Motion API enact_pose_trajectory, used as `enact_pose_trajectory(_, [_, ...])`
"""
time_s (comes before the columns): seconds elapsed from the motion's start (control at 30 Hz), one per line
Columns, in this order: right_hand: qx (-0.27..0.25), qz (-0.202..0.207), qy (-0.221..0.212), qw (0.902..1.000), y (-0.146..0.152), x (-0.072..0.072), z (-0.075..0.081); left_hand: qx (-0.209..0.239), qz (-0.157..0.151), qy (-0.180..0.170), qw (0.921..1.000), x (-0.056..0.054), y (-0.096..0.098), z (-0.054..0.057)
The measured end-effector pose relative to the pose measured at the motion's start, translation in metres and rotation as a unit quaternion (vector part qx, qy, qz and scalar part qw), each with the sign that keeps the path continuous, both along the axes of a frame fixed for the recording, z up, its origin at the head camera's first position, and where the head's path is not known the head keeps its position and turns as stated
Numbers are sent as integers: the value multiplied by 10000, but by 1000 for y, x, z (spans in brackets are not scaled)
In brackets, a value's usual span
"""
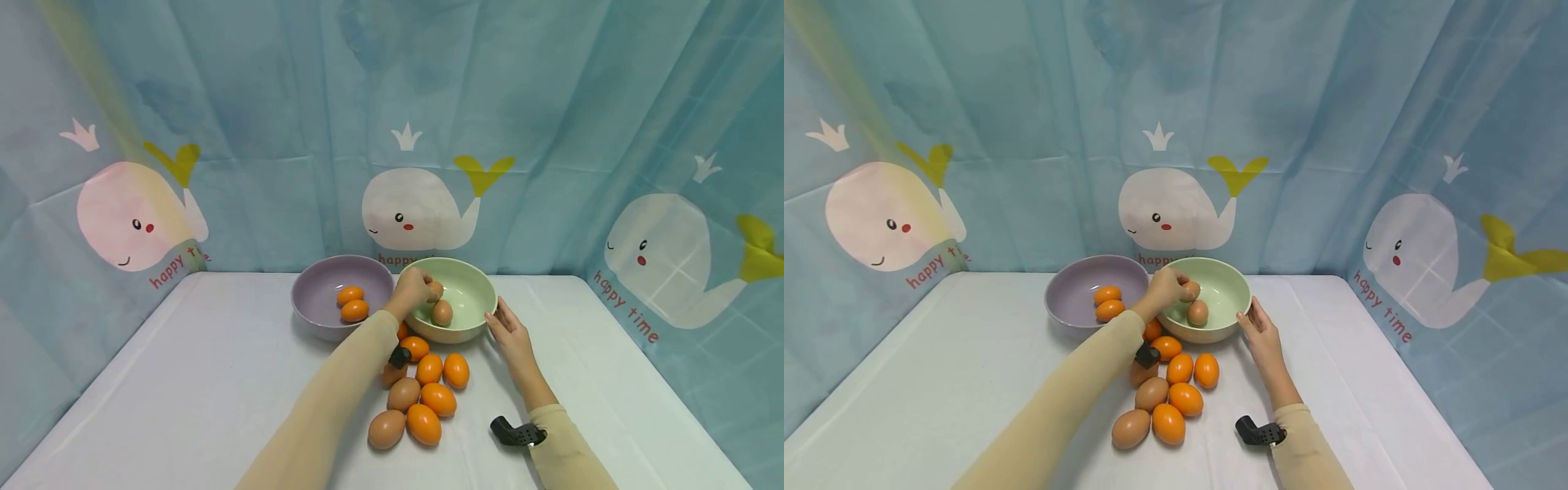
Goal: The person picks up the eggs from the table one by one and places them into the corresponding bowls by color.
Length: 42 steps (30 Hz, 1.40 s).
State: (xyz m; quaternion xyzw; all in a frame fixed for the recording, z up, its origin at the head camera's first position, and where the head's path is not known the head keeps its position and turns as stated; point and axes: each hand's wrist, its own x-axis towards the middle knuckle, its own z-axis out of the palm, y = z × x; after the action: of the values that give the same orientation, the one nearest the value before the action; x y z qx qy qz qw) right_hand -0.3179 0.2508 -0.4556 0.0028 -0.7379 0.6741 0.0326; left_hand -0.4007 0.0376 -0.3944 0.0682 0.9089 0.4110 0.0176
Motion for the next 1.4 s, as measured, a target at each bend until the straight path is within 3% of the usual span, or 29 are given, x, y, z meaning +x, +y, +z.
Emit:
enact_pose_trajectory(0.97, [8, -20, -105, 9999, 1, -4, -2, -1213, -530, -135, 9911, 2, 4, 0])
enact_pose_trajectory(1.17, [53, -24, -94, 9999, 1, -5, 1, -1251, -535, -75, 9907, 2, 3, 5])
enact_pose_trajectory(1.4, [56, -32, -61, 10000, 1, 0, -2, -1054, -319, -59, 9939, 6, 1, 13])
